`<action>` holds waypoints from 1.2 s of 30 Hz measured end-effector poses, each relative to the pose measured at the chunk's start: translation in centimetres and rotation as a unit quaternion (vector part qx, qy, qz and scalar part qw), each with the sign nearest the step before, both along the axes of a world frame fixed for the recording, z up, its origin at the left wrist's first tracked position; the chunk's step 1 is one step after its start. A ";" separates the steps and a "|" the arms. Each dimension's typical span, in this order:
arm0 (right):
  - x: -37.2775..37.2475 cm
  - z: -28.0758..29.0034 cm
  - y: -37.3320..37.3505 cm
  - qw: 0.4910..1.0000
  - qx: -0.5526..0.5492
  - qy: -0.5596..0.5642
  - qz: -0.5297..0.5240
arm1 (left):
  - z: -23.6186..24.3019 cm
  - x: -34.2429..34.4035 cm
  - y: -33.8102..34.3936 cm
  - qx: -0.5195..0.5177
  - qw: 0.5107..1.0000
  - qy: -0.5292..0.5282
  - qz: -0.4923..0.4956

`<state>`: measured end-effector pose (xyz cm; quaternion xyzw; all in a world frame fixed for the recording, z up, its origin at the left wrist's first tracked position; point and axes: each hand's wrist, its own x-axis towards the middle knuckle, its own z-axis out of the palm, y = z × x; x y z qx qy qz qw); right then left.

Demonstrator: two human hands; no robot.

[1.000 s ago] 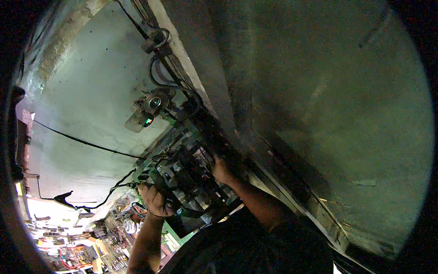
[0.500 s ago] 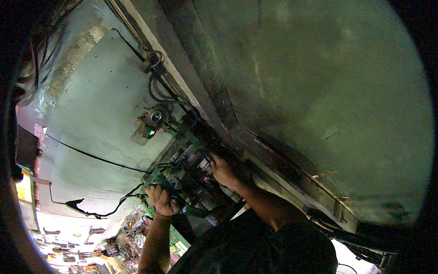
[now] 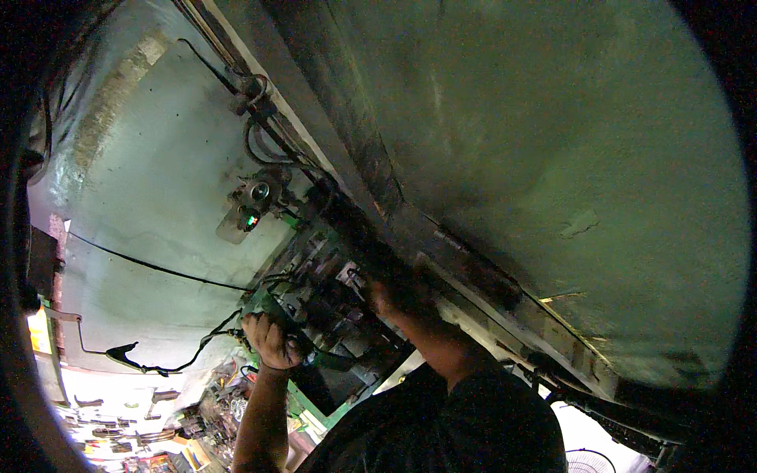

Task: The person works under a vehicle, manipulating components and wires, then moves to a workbench to clean and assemble a mechanical part using a cloth and wrenches. The person wipes the part, aligns components, and tightens fasteners.

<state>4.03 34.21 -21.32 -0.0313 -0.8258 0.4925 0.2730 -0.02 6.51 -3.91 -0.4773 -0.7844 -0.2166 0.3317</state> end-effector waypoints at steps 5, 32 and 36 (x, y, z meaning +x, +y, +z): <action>-0.4 -2.4 -1.4 0.998 -0.057 0.006 -0.019 | -0.3 -0.1 -0.4 -0.003 1.000 -0.018 -0.006; -2.6 5.3 -4.9 0.924 0.287 -0.225 0.113 | 0.9 0.4 0.0 0.000 1.000 -0.002 -0.006; 0.4 5.2 -4.4 0.937 0.220 -0.254 0.092 | 2.3 1.2 0.0 -0.017 0.999 -0.037 0.007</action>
